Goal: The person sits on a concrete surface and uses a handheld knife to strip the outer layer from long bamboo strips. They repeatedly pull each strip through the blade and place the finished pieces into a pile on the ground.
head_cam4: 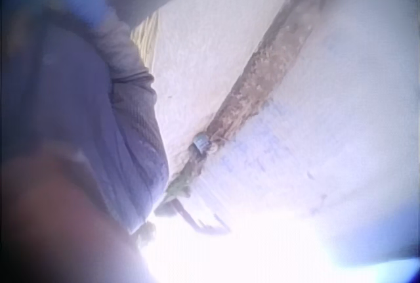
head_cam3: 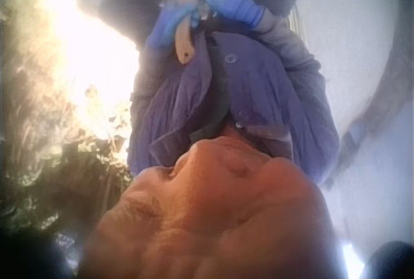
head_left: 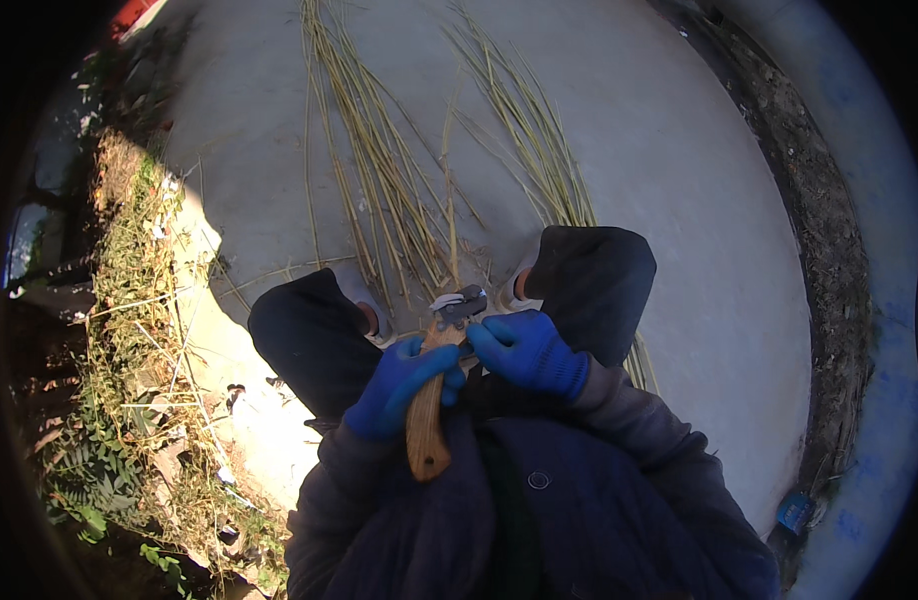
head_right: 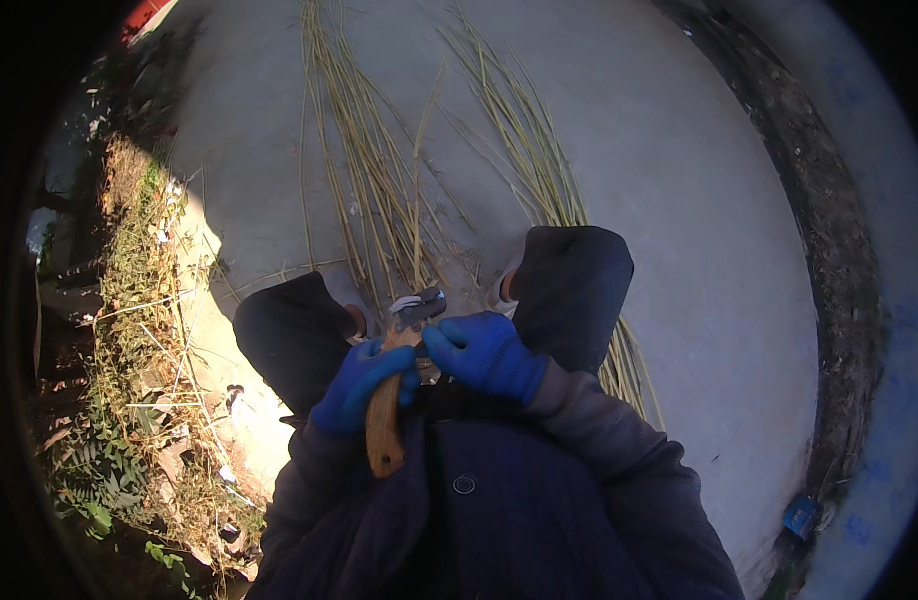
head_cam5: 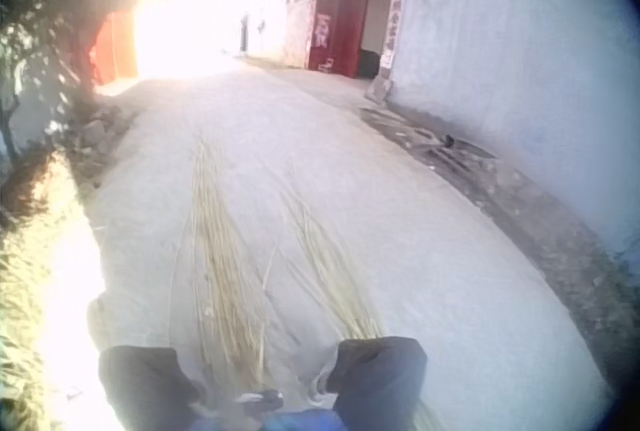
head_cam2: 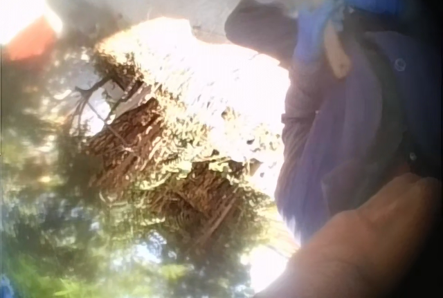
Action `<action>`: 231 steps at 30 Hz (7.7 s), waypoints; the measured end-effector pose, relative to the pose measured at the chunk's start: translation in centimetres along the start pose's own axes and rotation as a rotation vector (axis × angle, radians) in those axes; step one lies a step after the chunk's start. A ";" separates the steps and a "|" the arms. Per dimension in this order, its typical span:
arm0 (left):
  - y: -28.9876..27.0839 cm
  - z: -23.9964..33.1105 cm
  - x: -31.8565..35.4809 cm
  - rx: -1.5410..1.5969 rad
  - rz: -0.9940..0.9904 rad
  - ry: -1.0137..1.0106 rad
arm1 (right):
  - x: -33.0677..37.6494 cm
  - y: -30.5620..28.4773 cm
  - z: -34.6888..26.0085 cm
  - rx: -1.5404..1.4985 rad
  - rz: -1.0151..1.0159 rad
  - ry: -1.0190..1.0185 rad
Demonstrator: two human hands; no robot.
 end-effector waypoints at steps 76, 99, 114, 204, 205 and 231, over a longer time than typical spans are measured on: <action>-16.2 23.2 -11.2 0.027 0.510 0.857 | 24.6 -15.0 5.5 0.249 -0.062 0.512; -29.8 26.8 -4.1 0.023 0.681 1.008 | 28.6 -23.3 6.2 0.584 0.297 0.416; -50.1 31.8 9.7 0.089 0.822 1.006 | 62.4 -25.5 15.0 0.263 0.661 1.284; -15.3 18.7 -10.0 0.097 0.508 0.178 | -20.8 3.4 40.6 -0.446 -0.432 0.998; -15.6 18.5 -9.8 0.068 0.528 0.199 | -21.2 0.6 37.1 -0.587 -0.396 0.904; -21.7 15.5 -12.7 0.066 0.525 0.589 | 32.6 -38.3 9.2 0.475 0.744 0.725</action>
Point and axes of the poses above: each hand's wrist, its own x-axis away from the middle knuckle, its own y-axis out of the palm, z = x × y, the point moved 6 cm from there along -x, towards the middle knuckle, and after that the axes turned 4 degrees about -x, right-handed, at the moved point
